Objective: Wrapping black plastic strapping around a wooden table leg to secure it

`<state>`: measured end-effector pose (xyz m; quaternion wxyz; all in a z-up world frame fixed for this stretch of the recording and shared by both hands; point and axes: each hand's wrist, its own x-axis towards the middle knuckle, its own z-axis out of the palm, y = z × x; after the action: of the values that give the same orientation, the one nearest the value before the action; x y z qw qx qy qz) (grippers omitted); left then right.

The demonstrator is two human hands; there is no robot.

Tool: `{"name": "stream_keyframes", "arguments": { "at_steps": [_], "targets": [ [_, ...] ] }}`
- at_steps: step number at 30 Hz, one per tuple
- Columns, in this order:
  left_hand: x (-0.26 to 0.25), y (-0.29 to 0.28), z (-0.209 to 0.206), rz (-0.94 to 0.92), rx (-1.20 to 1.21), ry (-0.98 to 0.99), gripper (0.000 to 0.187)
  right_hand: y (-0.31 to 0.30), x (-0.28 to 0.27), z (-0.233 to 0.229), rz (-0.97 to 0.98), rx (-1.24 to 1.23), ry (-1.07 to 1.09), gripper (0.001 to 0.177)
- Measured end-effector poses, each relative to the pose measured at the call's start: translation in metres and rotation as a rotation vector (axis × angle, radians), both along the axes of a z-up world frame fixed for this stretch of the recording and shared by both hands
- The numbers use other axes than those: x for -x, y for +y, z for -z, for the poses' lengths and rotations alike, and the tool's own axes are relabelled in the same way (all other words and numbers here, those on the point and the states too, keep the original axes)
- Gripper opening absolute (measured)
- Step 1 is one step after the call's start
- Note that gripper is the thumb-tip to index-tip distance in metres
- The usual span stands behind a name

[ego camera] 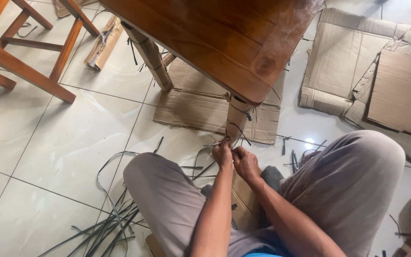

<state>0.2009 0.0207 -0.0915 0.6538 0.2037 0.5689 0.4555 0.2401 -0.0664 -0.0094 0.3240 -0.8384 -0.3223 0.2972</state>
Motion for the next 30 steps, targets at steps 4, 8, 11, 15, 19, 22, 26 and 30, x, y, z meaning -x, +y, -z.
{"name": "stream_keyframes", "arguments": {
  "at_steps": [4,8,11,15,19,22,26,30],
  "targets": [
    [0.01,-0.001,0.002,0.254,-0.01,0.408,0.026,0.0,0.008,-0.003,-0.082,-0.091,-0.047,0.023],
    [0.017,0.006,-0.019,0.449,-0.062,0.6,0.029,0.003,0.004,0.007,-0.146,-0.075,-0.03,0.019],
    [0.026,0.002,-0.029,0.488,-0.103,0.708,0.03,0.004,0.009,-0.022,-0.152,-0.062,0.007,0.019],
    [0.033,0.002,-0.032,0.534,-0.123,0.75,0.032,0.006,0.009,-0.023,-0.161,-0.072,0.029,0.016],
    [0.037,0.002,-0.036,0.578,-0.16,0.752,0.028,0.006,0.007,-0.007,-0.189,-0.055,0.011,0.016],
    [0.04,0.002,-0.048,0.583,-0.196,0.77,0.024,0.009,0.007,-0.002,-0.156,-0.032,-0.014,0.018],
    [0.042,-0.004,-0.069,0.581,-0.237,0.794,0.02,0.008,-0.004,-0.007,0.014,-0.121,-0.063,0.029],
    [0.044,-0.003,-0.063,0.592,-0.259,0.793,0.019,0.022,-0.01,-0.019,0.052,-0.203,-0.1,0.026]
  ]
}}
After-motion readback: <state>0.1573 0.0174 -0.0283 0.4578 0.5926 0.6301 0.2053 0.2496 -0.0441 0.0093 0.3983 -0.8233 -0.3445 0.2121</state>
